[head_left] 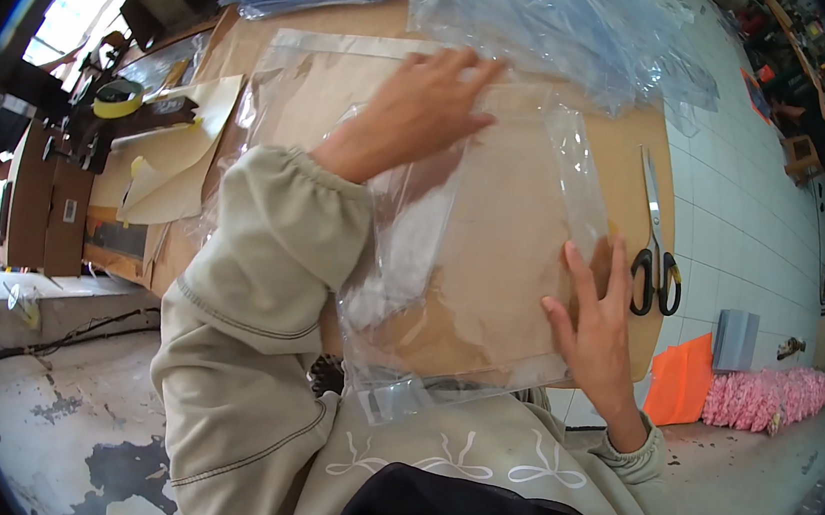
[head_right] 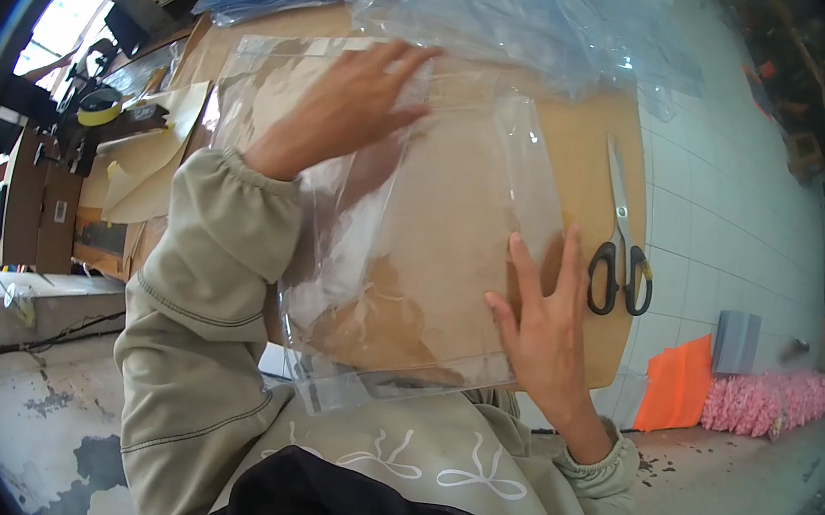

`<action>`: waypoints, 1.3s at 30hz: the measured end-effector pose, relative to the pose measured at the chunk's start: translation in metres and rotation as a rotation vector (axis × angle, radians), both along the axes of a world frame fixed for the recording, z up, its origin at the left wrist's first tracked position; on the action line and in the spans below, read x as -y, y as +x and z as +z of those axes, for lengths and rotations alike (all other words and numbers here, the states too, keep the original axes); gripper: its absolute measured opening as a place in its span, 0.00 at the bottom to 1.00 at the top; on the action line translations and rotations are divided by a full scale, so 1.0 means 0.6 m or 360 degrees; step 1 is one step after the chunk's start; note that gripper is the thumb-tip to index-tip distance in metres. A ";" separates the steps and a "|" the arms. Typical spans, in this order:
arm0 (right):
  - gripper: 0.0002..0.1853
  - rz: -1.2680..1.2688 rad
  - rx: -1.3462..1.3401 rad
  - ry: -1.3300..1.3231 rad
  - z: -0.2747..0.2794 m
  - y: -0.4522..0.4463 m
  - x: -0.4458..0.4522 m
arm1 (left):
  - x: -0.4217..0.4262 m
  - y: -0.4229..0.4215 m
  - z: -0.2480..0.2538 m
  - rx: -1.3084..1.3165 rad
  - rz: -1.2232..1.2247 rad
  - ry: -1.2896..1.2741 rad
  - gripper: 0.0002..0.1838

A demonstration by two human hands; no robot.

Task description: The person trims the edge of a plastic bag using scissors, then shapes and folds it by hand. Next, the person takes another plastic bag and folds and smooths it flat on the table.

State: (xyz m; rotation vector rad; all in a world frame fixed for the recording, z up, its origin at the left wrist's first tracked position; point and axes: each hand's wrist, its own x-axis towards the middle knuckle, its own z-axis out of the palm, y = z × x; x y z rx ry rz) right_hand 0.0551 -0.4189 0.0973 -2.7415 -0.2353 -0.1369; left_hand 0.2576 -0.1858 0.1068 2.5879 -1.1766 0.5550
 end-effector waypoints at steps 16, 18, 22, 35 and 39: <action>0.21 0.0309 0.0321 0.0452 0.160 0.197 0.047 | -0.215 -0.074 0.170 -0.1838 0.0032 -0.0422 0.15; 0.19 0.0522 0.0689 0.0052 0.231 0.271 0.018 | -0.228 -0.117 0.183 -0.1884 0.0207 -0.0615 0.13; 0.13 0.0667 0.0920 0.0108 0.333 0.335 -0.140 | -0.264 -0.212 0.142 -0.1547 0.0608 -0.1262 0.13; 0.44 0.1507 -0.0420 -0.0349 0.092 0.235 -0.375 | -0.030 -0.455 -0.039 -0.1501 0.0697 -0.2466 0.25; 0.42 0.1462 0.0149 -0.0172 -0.049 0.224 -0.362 | -0.112 -0.455 0.004 -0.1890 0.0765 -0.1565 0.17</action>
